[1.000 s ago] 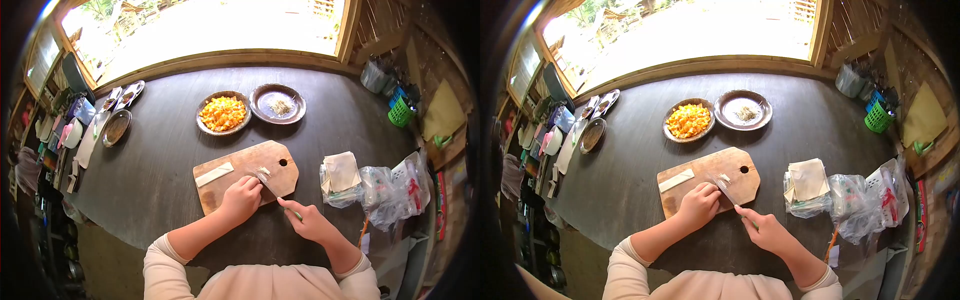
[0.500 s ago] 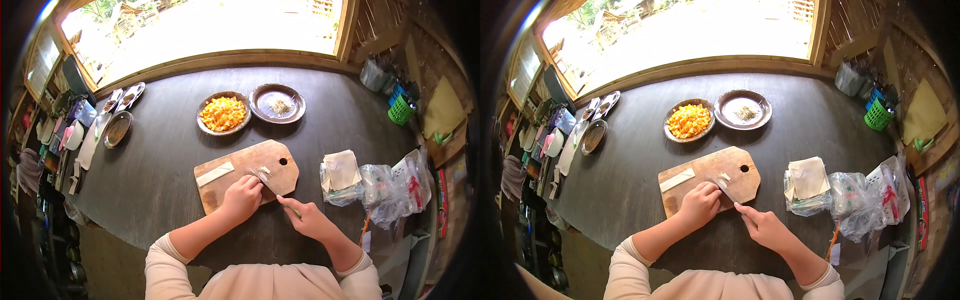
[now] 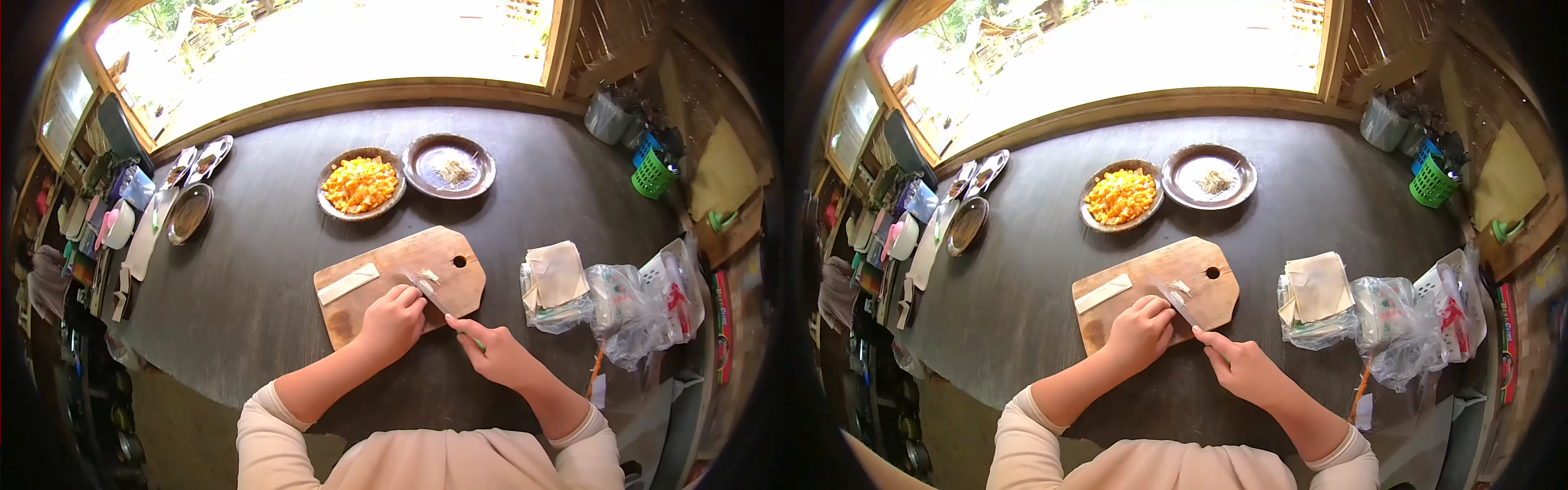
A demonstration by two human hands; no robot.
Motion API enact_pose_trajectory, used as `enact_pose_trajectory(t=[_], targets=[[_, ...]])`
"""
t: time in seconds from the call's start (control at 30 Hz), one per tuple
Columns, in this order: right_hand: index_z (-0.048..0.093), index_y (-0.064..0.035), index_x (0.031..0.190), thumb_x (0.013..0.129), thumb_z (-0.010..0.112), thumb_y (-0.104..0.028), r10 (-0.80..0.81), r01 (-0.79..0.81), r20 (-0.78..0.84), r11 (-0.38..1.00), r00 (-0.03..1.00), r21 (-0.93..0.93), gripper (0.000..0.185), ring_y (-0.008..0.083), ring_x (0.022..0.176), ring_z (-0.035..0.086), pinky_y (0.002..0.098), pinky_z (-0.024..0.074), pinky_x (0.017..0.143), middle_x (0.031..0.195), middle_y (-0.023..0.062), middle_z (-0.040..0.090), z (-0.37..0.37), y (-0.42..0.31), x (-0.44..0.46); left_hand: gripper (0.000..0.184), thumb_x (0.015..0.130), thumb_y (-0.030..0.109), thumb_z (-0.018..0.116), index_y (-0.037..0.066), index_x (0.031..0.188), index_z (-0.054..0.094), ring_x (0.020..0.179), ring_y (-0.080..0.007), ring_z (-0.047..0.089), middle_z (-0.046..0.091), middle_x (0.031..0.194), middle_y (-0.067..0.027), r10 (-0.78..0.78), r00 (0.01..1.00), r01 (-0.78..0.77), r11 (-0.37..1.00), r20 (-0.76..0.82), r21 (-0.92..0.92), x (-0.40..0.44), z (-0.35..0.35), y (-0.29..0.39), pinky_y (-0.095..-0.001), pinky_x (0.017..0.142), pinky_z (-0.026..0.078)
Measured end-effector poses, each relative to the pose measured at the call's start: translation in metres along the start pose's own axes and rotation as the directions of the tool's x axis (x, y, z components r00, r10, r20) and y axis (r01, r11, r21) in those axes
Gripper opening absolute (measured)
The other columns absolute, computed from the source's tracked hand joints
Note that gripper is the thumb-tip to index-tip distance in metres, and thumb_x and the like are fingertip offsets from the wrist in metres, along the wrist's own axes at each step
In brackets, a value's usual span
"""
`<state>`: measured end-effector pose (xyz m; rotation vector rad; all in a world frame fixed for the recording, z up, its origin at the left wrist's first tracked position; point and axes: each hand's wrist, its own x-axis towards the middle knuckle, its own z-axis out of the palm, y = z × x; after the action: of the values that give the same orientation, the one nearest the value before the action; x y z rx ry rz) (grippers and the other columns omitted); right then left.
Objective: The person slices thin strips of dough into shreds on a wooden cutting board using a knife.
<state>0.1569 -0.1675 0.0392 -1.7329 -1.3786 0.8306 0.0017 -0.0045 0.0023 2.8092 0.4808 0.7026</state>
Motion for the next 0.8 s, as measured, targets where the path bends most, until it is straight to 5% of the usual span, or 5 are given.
enact_pose_trajectory(t=[0.07, 0.1, 0.17, 0.5, 0.8], targets=[[0.059, -0.013, 0.133, 0.095, 0.058, -0.007, 0.008, -0.008, -0.014, 1.0, 1.0, 0.02, 0.038, 0.0165, 0.049, 0.047, 0.0299, 0.0463, 0.057, 0.066, 0.0169, 0.06, 0.0, 0.004, -0.002, 0.015, 0.077, 0.008, 0.066, 0.004, 0.092, 0.067, 0.1, -0.0235, 0.062, 0.064, 0.097, -0.0051, -0.002, 1.0, 0.002, 1.0, -0.005, -0.005, 0.0, 0.001, -0.001, -0.0333, 0.083, 0.053], [0.059, -0.013, 0.133, 0.095, 0.058, -0.007, 0.005, -0.005, -0.014, 1.0, 1.0, 0.017, 0.038, 0.0165, 0.049, 0.047, 0.0299, 0.0463, 0.057, 0.066, 0.0169, 0.06, -0.002, 0.002, -0.003, 0.015, 0.077, 0.008, 0.066, 0.004, 0.092, 0.067, 0.1, -0.0235, 0.062, 0.064, 0.097, -0.0051, -0.002, 1.0, 0.002, 1.0, -0.009, -0.004, 0.001, 0.0, -0.001, -0.0333, 0.083, 0.053], [0.058, -0.0112, 0.131, 0.094, 0.058, -0.008, 0.068, -0.068, 0.032, 0.998, 0.997, -0.001, 0.037, 0.0396, 0.061, 0.063, 0.0368, 0.0491, 0.058, 0.072, 0.0243, 0.06, -0.008, -0.006, -0.006, 0.016, 0.077, 0.009, 0.066, 0.004, 0.092, 0.067, 0.1, -0.0236, 0.062, 0.064, 0.097, -0.0053, 0.004, 1.0, -0.004, 1.0, 0.008, 0.001, 0.0, -0.001, -0.001, -0.0337, 0.083, 0.053], [0.059, -0.0123, 0.131, 0.094, 0.059, -0.008, -0.072, 0.072, -0.061, 0.997, 0.996, 0.0, 0.038, 0.0359, 0.054, 0.056, 0.0349, 0.0482, 0.058, 0.068, 0.0235, 0.058, 0.005, 0.002, 0.001, 0.015, 0.076, 0.009, 0.066, 0.005, 0.091, 0.067, 0.099, -0.0235, 0.062, 0.064, 0.096, -0.0052, 0.0, 1.0, 0.0, 1.0, 0.006, 0.016, 0.001, -0.002, 0.001, -0.0336, 0.082, 0.054], [0.059, -0.0119, 0.131, 0.093, 0.059, -0.007, 0.037, -0.037, -0.001, 0.999, 0.999, 0.008, 0.038, 0.0356, 0.054, 0.058, 0.0347, 0.048, 0.057, 0.068, 0.0236, 0.058, 0.0, 0.002, -0.003, 0.013, 0.076, 0.009, 0.066, 0.005, 0.089, 0.066, 0.099, -0.0231, 0.062, 0.064, 0.096, -0.0051, 0.006, 1.0, -0.006, 1.0, 0.016, 0.011, 0.0, -0.002, 0.001, -0.0329, 0.082, 0.053]])
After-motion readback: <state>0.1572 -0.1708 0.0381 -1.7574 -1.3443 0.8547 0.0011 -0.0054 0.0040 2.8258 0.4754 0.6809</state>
